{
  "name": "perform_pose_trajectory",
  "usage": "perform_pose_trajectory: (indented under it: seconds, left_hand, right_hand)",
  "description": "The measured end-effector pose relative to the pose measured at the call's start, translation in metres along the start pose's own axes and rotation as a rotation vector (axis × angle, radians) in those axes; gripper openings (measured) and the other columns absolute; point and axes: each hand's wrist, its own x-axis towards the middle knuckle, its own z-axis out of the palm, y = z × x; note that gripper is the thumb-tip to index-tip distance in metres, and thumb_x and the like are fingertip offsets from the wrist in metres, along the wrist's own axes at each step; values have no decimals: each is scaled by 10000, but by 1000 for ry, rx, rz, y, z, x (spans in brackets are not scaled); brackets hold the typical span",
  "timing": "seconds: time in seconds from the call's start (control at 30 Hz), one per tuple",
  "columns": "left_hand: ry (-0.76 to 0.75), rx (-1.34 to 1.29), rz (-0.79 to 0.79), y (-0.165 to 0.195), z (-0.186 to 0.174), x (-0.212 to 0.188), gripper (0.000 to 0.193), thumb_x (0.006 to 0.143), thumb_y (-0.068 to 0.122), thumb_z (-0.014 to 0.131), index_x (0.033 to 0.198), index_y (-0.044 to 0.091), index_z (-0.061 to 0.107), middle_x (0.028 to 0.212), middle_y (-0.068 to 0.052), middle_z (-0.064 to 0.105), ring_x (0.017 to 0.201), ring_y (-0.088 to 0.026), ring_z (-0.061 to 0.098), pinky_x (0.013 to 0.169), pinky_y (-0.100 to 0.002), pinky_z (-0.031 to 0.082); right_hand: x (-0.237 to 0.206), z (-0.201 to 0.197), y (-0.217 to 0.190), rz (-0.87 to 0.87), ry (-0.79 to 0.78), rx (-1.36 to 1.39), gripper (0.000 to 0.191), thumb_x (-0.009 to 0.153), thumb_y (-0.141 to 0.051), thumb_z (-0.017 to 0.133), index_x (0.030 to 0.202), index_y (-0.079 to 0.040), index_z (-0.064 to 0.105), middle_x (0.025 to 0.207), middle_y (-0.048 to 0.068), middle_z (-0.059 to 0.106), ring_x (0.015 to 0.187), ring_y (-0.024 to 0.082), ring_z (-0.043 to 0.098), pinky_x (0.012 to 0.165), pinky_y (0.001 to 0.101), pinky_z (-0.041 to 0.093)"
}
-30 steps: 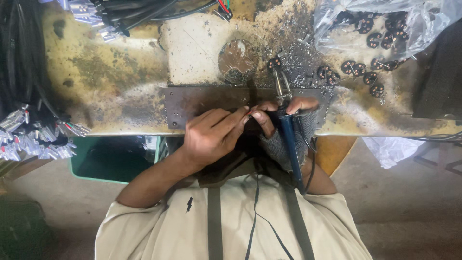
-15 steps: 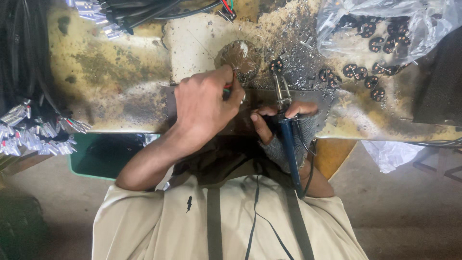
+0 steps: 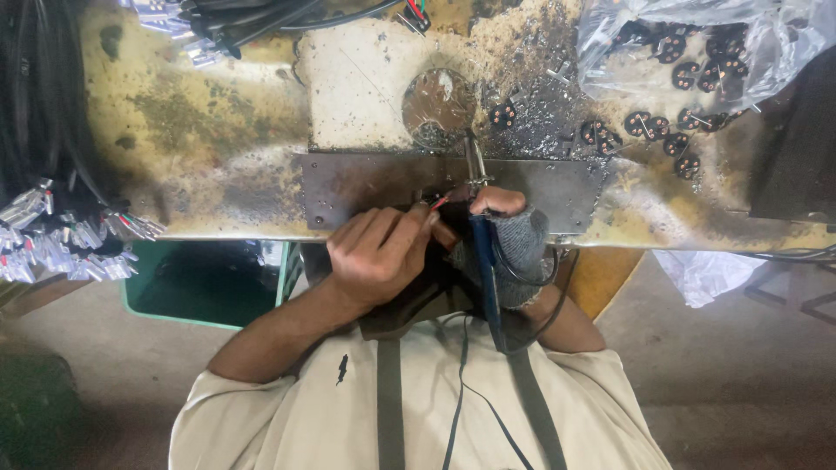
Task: The person uses a soldering iron to attach wires to small black electrical connectors on a workbench. They repeatedly pick up connectors, align wires, apply solder, and place the finished units on the table.
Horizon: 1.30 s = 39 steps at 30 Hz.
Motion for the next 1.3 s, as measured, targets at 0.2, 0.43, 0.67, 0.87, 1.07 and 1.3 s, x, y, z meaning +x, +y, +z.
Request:
perform_pose_trajectory:
  seconds: [0.2, 0.43, 0.67, 0.87, 1.07, 1.3]
  left_hand:
    - [-295, -454, -263, 0, -30, 27, 29, 938, 110, 758, 939, 82, 766, 800, -66, 677, 640, -228, 676, 558, -361, 503]
    - [-456, -254, -123, -19, -40, 45, 121, 885, 127, 776, 922, 29, 716, 856, -125, 643, 668, -325, 663, 570, -448, 499]
    - [-455, -167, -127, -11, -34, 50, 133, 850, 147, 768, 927, 47, 727, 853, -136, 623, 695, -355, 664, 604, -468, 527]
    - [-421, -172, -245, -6, -25, 46, 160, 790, 185, 787, 893, 74, 736, 830, -99, 637, 719, -332, 675, 597, -463, 521]
    - [-336, -186, -291, -2, -19, 38, 136, 822, 186, 791, 836, 80, 708, 826, -76, 625, 767, -308, 675, 627, -454, 507]
    - [-280, -207, -284, -1, -16, 38, 116, 812, 178, 778, 822, 88, 705, 822, -68, 626, 761, -304, 673, 621, -451, 508]
  right_hand:
    - [-4, 2, 2, 47, -18, 79, 474, 846, -27, 843, 1022, -76, 405, 1079, 131, 690, 859, 162, 671, 759, 277, 518]
    - [-18, -3, -11, 140, 11, -16, 525, 826, 74, 799, 1120, -66, 388, 1069, 138, 574, 941, 167, 594, 856, 258, 488]
    - [9, -7, -41, -7, 15, -10, 453, 897, 45, 739, 1153, -61, 381, 1140, 124, 609, 1003, 225, 628, 893, 304, 493]
    - [1, -13, -48, -119, 176, -473, 353, 858, -48, 778, 1096, -57, 517, 952, 148, 628, 874, 348, 625, 754, 396, 483]
    - [-24, -23, -24, -279, 97, -159, 346, 895, 30, 716, 1143, -91, 507, 795, 38, 594, 674, 187, 616, 639, 315, 504]
    - [-43, -29, -22, -170, 82, -142, 296, 947, 16, 675, 1170, -65, 497, 814, 72, 594, 671, 221, 602, 654, 313, 499]
